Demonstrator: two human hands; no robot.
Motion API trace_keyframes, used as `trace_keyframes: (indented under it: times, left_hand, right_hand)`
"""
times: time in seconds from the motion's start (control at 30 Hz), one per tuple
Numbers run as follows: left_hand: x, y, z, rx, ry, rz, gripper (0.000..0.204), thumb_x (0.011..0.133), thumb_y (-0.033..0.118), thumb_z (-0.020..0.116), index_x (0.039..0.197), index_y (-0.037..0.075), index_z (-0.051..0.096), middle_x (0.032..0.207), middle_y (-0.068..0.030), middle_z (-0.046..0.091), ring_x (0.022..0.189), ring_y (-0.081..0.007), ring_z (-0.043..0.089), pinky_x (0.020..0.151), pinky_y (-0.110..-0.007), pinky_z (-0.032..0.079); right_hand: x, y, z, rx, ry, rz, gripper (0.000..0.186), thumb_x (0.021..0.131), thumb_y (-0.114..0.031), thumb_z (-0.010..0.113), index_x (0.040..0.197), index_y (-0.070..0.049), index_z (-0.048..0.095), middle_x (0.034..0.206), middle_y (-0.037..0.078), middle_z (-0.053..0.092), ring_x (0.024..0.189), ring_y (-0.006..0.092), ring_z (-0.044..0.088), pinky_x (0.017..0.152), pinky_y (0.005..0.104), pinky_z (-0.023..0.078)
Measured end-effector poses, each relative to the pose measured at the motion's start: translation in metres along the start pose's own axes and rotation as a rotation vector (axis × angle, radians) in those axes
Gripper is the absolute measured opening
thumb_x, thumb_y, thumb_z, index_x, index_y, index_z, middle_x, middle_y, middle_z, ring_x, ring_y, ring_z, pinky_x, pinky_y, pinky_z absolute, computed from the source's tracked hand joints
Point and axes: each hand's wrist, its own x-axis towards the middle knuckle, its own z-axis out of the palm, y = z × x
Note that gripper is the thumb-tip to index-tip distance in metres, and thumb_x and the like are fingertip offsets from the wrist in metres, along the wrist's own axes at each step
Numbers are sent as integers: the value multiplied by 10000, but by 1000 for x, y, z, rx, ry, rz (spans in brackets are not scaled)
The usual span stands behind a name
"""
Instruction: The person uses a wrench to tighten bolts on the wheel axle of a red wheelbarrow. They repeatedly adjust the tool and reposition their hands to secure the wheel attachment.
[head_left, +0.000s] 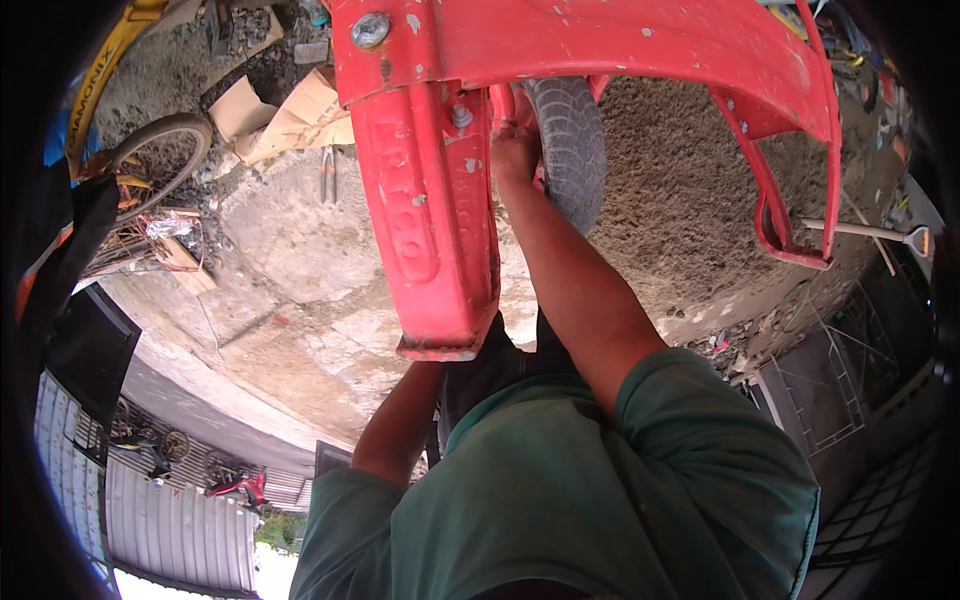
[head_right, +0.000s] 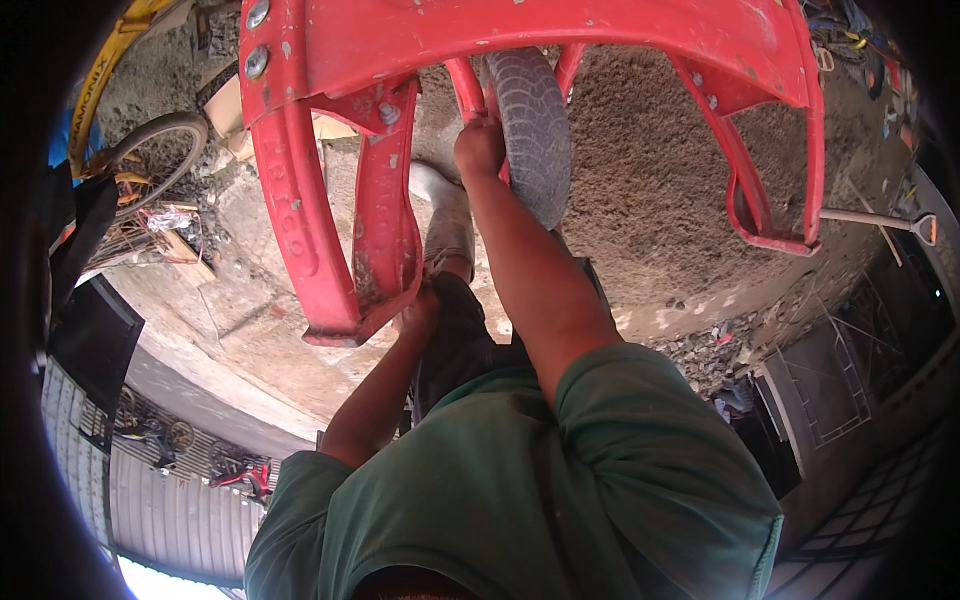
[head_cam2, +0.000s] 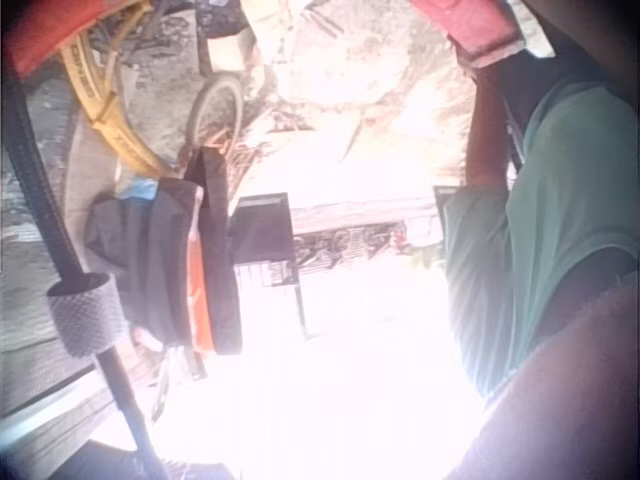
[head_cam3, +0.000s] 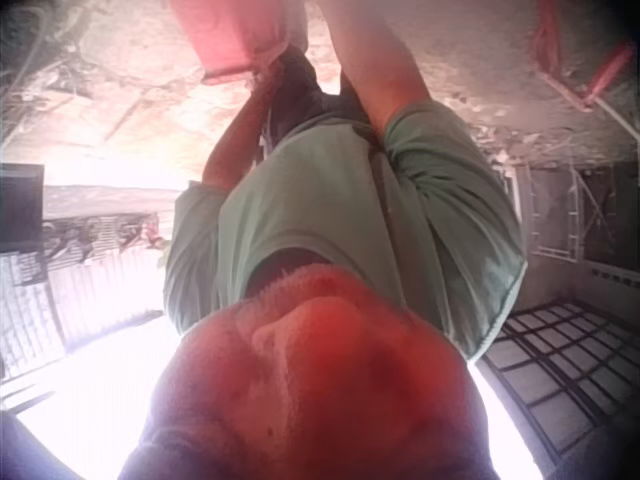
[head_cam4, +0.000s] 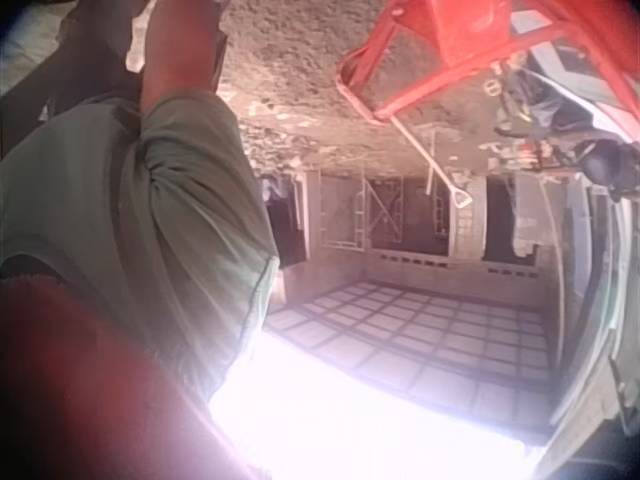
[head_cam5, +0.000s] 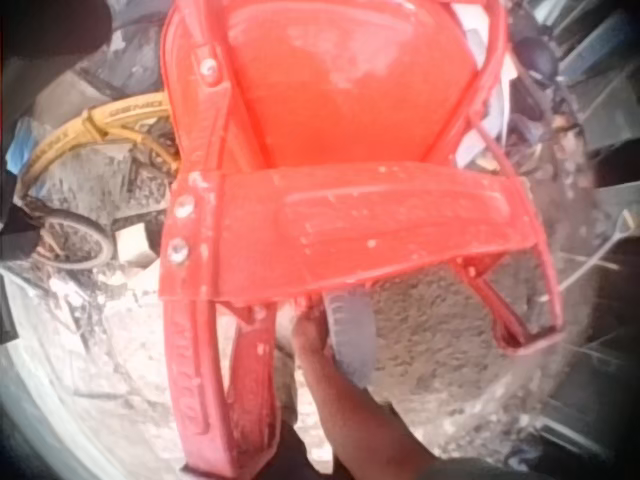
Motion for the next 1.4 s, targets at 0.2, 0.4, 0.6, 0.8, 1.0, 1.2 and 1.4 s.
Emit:
trace_keyframes:
  times: [0.2, 0.4, 0.6, 0.8, 1.0, 1.2, 1.4]
  left_hand:
    - [12, 23, -24, -48, -195, -134, 374, 931, 255, 546, 1290, 158, 589, 1084, -238, 665, 966, -457, 645, 818, -559, 498]
    - [13, 26, -39, -28, -168, -135, 345, 938, 255, 534, 1268, 166, 580, 1102, -230, 651, 992, -451, 632, 811, -559, 487]
    - [26, 49, -65, -77, -261, -158, 310, 957, 260, 506, 1249, 172, 564, 1138, -234, 632, 1023, -457, 615, 822, -561, 470]
    - [43, -27, -23, -80, -198, -20, 356, 958, 246, 514, 1294, 133, 547, 1171, -232, 631, 1052, -449, 612, 881, -535, 472]
    - [122, -35, -44, -49, -192, 5, 364, 957, 245, 526, 1298, 122, 545, 1176, -230, 632, 1061, -434, 614, 890, -519, 473]
    - [209, -39, -64, 21, -205, -29, 372, 956, 245, 537, 1303, 112, 543, 1181, -228, 634, 1071, -420, 616, 900, -503, 473]
    - [270, -29, -55, 72, -267, -25, 380, 955, 244, 549, 1307, 102, 541, 1186, -226, 635, 1080, -405, 618, 910, -488, 474]
  right_hand:
    - [30, 54, 18, 109, 236, -319, 595, 904, 24, 439, 1486, -55, 340, 1499, 141, 438, 1379, 254, 412, 1084, 317, 351]
    - [6, 26, 15, 302, 106, -179, 603, 903, -13, 496, 1490, -69, 370, 1389, 145, 544, 1250, 289, 524, 1024, 369, 408]
    - [36, 68, 26, 222, 270, -304, 569, 890, 3, 498, 1451, -40, 417, 1365, 134, 554, 1160, 260, 566, 996, 364, 430]
    - [0, 12, 4, 98, 142, -207, 575, 888, 6, 515, 1452, -29, 409, 1451, 135, 475, 1233, 261, 503, 1040, 341, 395]
    - [5, 18, -6, -3, 123, -186, 585, 904, 0, 509, 1473, 1, 373, 1525, 113, 417, 1398, 222, 401, 1099, 284, 338]
    - [2, 18, 3, 202, 101, -139, 520, 944, -91, 504, 1454, -28, 426, 1519, 84, 438, 1361, 261, 450, 1049, 290, 381]
    - [-6, 2, -15, -81, 149, -123, 492, 943, -96, 537, 1431, -73, 473, 1511, 71, 445, 1318, 299, 485, 1028, 335, 403]
